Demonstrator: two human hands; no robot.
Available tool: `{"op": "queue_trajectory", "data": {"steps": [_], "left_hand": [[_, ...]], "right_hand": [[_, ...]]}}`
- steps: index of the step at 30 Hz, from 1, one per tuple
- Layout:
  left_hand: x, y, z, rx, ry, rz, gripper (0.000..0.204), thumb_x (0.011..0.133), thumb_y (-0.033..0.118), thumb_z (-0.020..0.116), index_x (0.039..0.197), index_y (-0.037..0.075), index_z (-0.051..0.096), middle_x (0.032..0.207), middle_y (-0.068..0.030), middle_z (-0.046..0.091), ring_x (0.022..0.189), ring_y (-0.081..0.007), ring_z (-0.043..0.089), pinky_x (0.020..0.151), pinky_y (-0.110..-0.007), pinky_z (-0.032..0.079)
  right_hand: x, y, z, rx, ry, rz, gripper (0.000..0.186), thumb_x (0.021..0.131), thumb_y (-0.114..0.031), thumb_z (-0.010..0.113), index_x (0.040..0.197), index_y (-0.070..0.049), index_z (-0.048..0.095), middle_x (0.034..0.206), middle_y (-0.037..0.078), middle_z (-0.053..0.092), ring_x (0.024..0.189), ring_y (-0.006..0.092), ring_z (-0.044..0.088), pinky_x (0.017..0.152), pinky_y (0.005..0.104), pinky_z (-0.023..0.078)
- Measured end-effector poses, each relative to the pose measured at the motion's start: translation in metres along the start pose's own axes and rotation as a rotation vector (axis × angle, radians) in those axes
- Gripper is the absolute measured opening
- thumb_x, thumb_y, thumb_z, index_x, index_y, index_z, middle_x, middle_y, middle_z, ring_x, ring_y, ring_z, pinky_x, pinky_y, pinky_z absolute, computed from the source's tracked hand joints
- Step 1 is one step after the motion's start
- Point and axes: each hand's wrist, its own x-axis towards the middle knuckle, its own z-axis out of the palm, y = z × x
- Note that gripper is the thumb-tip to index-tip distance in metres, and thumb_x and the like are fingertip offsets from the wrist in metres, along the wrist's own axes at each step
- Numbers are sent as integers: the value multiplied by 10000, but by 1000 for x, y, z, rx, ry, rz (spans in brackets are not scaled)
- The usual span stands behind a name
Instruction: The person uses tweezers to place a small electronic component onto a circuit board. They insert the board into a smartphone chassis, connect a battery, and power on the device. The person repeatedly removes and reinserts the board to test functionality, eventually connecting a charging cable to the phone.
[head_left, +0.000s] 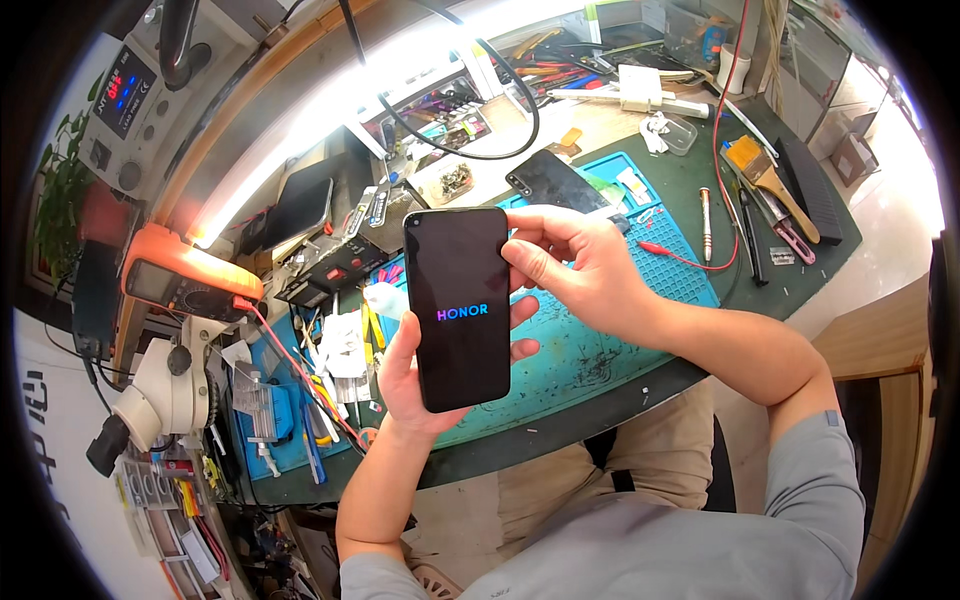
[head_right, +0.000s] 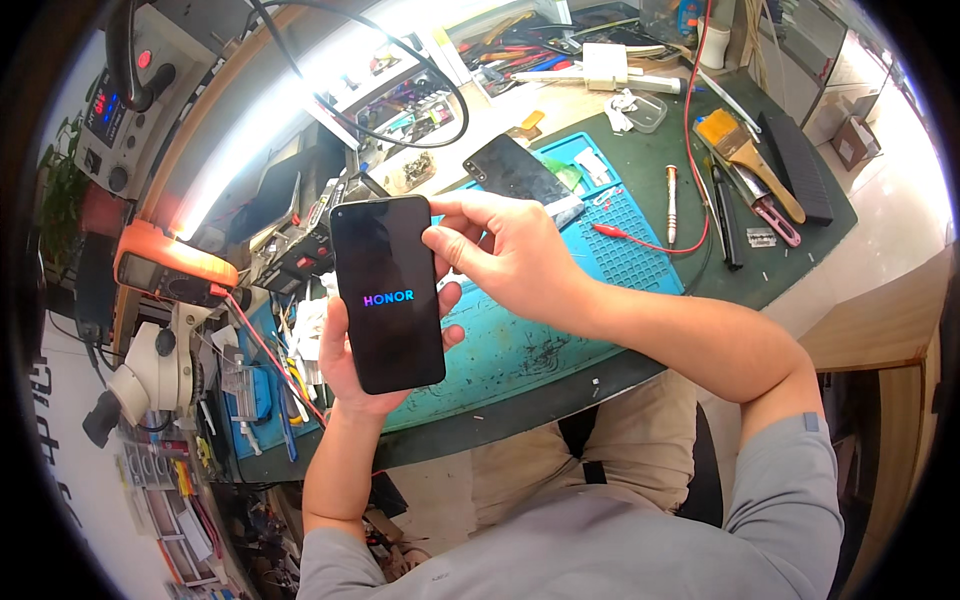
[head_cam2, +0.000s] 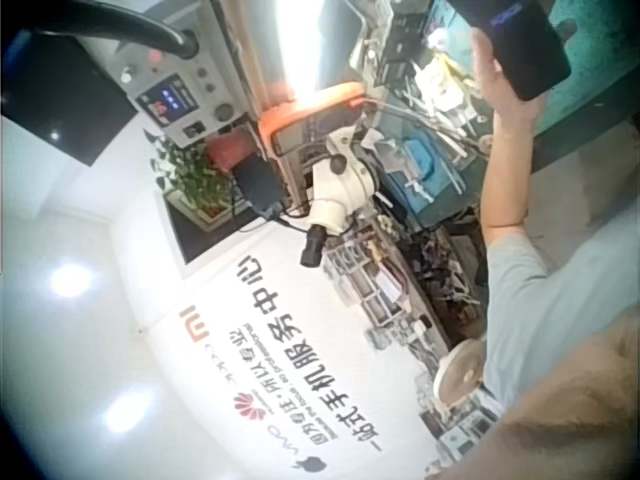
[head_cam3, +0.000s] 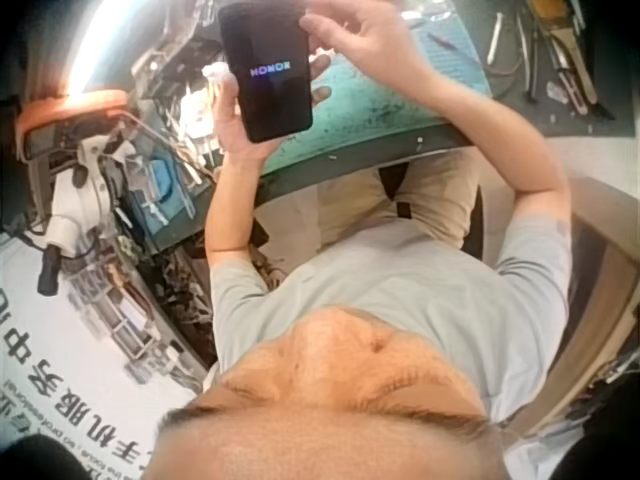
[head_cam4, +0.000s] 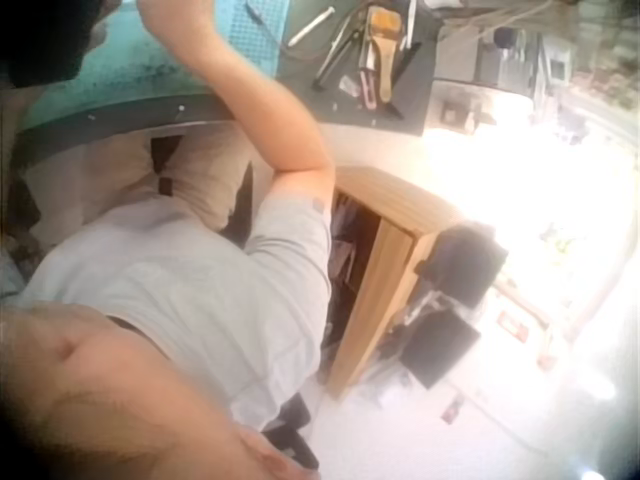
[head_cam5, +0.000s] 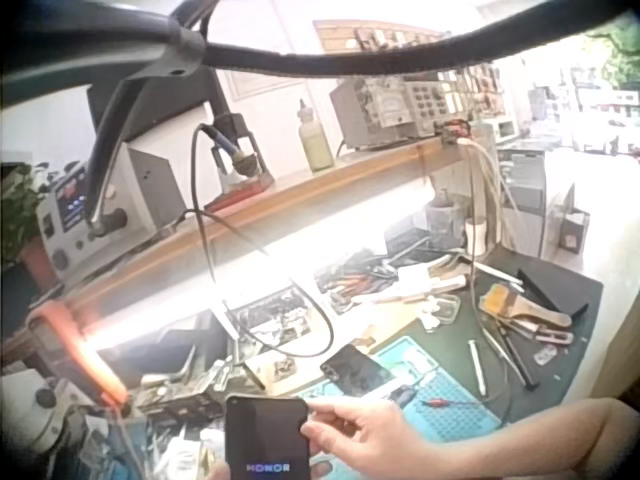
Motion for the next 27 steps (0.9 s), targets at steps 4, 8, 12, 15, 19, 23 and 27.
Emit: {"op": "queue_trajectory", "data": {"steps": [4, 8, 12, 15, 19, 23, 27], "left_hand": [[2, -2, 9, 127, 47, -40, 943, 973, 700, 349, 1581, 8, 145, 1584, -261, 283, 1438, -413, 353, 1136, -566, 355], [2, -1, 3, 273, 63, -67, 984, 953, 748, 305, 1578, 4, 150, 1575, -266, 303, 1426, -405, 382, 1127, -547, 377], [2, -2, 4, 234, 80, -59, 980, 957, 745, 294, 1573, -4, 159, 1565, -278, 313, 1421, -412, 388, 1129, -535, 384], [3, -2, 4, 223, 88, -66, 971, 962, 735, 300, 1572, -8, 161, 1565, -284, 308, 1425, -414, 380, 1132, -535, 382], [2, -1, 2, 219, 77, -63, 951, 973, 714, 311, 1573, -7, 158, 1569, -283, 299, 1427, -413, 378, 1133, -532, 383], [2, -2, 1, 212, 67, -52, 937, 979, 700, 320, 1574, -6, 161, 1573, -279, 298, 1430, -405, 377, 1131, -527, 386], [2, -1, 0, 205, 79, -54, 933, 979, 697, 330, 1572, -7, 172, 1571, -275, 304, 1421, -395, 393, 1122, -519, 397]], "right_hand": [[-3, -7, -1, 59, 24, 23, 313, 980, -140, 659, 1219, 60, 634, 857, 74, 724, 730, 84, 699, 631, 237, 545], [0, 5, -3, -43, 53, -49, 319, 979, -146, 661, 1214, 67, 632, 868, 75, 727, 725, 82, 697, 639, 238, 546], [1, 4, -4, -41, 45, -27, 317, 978, -143, 662, 1211, 70, 631, 878, 71, 728, 724, 82, 697, 641, 236, 547], [1, 5, -3, 13, 52, -28, 309, 979, -139, 660, 1209, 65, 631, 873, 67, 726, 718, 86, 698, 632, 232, 548], [2, 3, -4, 28, 20, -8, 293, 982, -132, 655, 1203, 59, 633, 872, 69, 724, 708, 94, 701, 613, 228, 549], [1, 1, -3, 38, 15, 4, 284, 984, -127, 649, 1199, 58, 635, 864, 65, 721, 701, 90, 699, 605, 231, 548], [2, 2, -2, 55, 18, 14, 278, 983, -129, 650, 1197, 49, 644, 851, 49, 714, 700, 77, 686, 616, 231, 546]]}}
